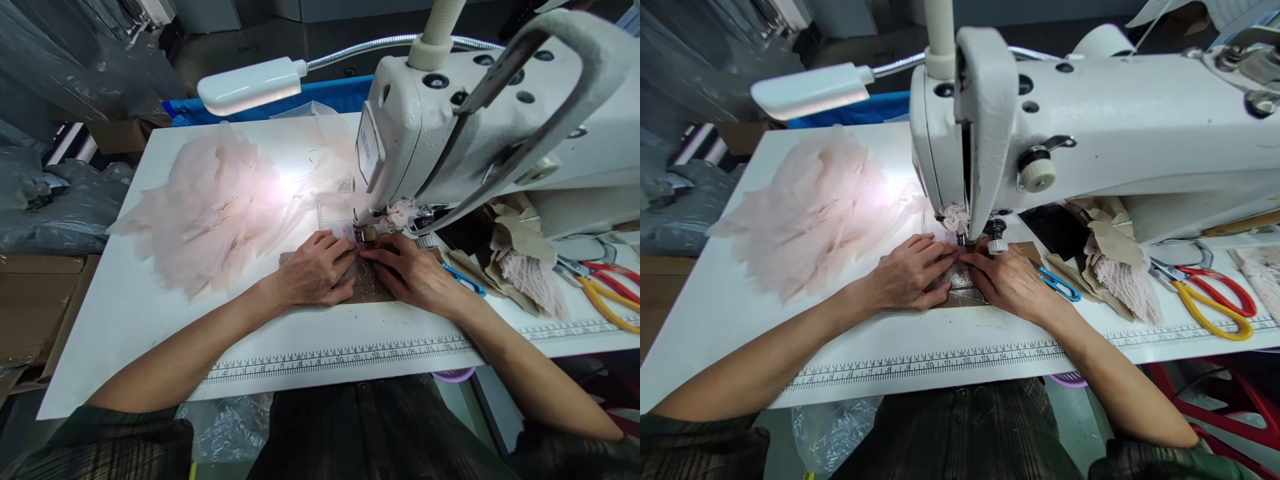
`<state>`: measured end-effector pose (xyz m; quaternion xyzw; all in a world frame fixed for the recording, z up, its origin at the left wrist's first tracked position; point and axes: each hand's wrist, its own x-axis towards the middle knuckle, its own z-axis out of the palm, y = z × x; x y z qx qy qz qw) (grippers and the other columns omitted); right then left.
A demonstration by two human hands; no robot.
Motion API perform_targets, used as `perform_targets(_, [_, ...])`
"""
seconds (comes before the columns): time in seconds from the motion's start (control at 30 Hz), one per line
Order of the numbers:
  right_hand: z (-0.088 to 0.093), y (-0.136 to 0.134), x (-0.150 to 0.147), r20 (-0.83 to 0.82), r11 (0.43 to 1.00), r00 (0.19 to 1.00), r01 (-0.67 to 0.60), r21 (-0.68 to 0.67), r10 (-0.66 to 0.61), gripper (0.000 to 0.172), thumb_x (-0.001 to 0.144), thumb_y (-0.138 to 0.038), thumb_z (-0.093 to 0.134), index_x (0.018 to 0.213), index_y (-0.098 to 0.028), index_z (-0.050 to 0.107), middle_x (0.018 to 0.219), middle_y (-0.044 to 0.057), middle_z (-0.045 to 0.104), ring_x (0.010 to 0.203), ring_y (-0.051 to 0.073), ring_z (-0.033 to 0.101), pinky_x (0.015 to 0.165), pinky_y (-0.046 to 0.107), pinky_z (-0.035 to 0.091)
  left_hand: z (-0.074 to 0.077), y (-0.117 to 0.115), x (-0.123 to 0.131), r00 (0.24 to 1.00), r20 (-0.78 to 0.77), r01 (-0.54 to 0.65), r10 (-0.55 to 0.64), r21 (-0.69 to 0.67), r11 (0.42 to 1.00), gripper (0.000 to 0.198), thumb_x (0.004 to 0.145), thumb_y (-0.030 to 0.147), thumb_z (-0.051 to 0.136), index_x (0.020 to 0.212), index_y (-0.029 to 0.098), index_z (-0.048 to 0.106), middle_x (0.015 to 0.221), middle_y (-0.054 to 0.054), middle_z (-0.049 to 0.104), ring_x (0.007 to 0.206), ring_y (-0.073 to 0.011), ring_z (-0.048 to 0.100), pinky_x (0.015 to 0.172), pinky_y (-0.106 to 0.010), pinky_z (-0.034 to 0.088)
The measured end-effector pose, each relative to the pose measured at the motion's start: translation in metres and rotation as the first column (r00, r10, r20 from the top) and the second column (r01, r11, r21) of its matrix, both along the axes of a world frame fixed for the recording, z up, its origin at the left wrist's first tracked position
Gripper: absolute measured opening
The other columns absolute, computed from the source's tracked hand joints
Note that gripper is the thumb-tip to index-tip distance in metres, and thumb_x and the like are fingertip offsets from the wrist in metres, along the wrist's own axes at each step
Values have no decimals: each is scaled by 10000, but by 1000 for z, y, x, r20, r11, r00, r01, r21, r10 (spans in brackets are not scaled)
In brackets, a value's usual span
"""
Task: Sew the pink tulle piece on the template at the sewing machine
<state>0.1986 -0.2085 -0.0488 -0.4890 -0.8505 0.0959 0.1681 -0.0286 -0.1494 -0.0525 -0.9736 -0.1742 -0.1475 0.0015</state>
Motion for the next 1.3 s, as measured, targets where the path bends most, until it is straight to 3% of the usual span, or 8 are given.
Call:
perform_targets(0.53, [-2, 5, -8, 131, 994, 987, 97, -42, -91, 380, 959, -277, 458, 1303, -193, 596, 1063, 155, 634, 898, 279, 635, 668, 326, 490, 2, 12, -2, 998, -30, -50, 49, -37, 998, 406, 913, 370, 490, 1192, 100, 606, 1250, -150, 576, 1066, -270, 572, 1049, -486, 406])
perform_targets(0.67, [6, 3, 2, -50, 993, 996, 69, -98, -75, 374, 971, -272, 434, 1306, -220, 590, 1172, 116, 618, 952, 243, 643, 776, 343, 534, 2, 15, -3, 996, -70, -59, 57, -26, 998, 486, 930, 416, 460, 1263, 75, 556, 1237, -155, 572, 1082, -272, 564, 1069, -484, 382])
perform_targets(0.77, [13, 7, 14, -207, 979, 975, 44, -199, -86, 323, 983, -310, 429, 1200, -208, 645, 1139, 88, 641, 1027, 232, 628, 883, 341, 523, 1, 18, -3, 995, -85, -63, 59, -41, 997, 519, 923, 456, 471, 1284, 88, 531, 1217, -149, 572, 1083, -272, 558, 1066, -491, 376])
perform_targets(0.87, [14, 16, 23, -285, 954, 952, 22, -300, -112, 331, 998, -384, 409, 1060, -203, 678, 994, 66, 681, 966, 238, 638, 853, 348, 531, 1, 21, -3, 995, -85, -56, 52, -47, 997, 519, 931, 469, 455, 1276, 88, 530, 1217, -152, 566, 1099, -271, 547, 1062, -485, 373])
perform_targets(1.0, [9, 26, 26, -343, 951, 920, 87, -297, -191, 368, 982, -450, 426, 925, -188, 678, 863, 71, 670, 814, 248, 629, 739, 372, 537, 2, 23, -3, 996, -76, -59, 55, -49, 997, 500, 934, 463, 444, 1259, 95, 537, 1225, -152, 557, 1097, -272, 543, 1053, -483, 372])
perform_targets(1.2, [10, 21, 27, -399, 958, 899, 68, -278, -180, 344, 964, -506, 453, 964, -224, 652, 966, 59, 650, 874, 239, 618, 780, 359, 514, 1, 25, -3, 996, -78, -60, 54, -75, 995, 484, 933, 474, 434, 1240, 116, 543, 1205, -146, 558, 1044, -267, 557, 1014, -476, 394])
perform_targets(1.3, [6, 17, 26, -397, 945, 876, 170, -279, -275, 301, 933, -484, 523, 949, -215, 658, 916, 57, 646, 832, 227, 610, 751, 342, 499, -1, 25, -4, 994, -84, -83, 77, -72, 994, 537, 926, 508, 422, 1274, 109, 511, 1267, -156, 535, 1089, -280, 542, 1053, -492, 360])
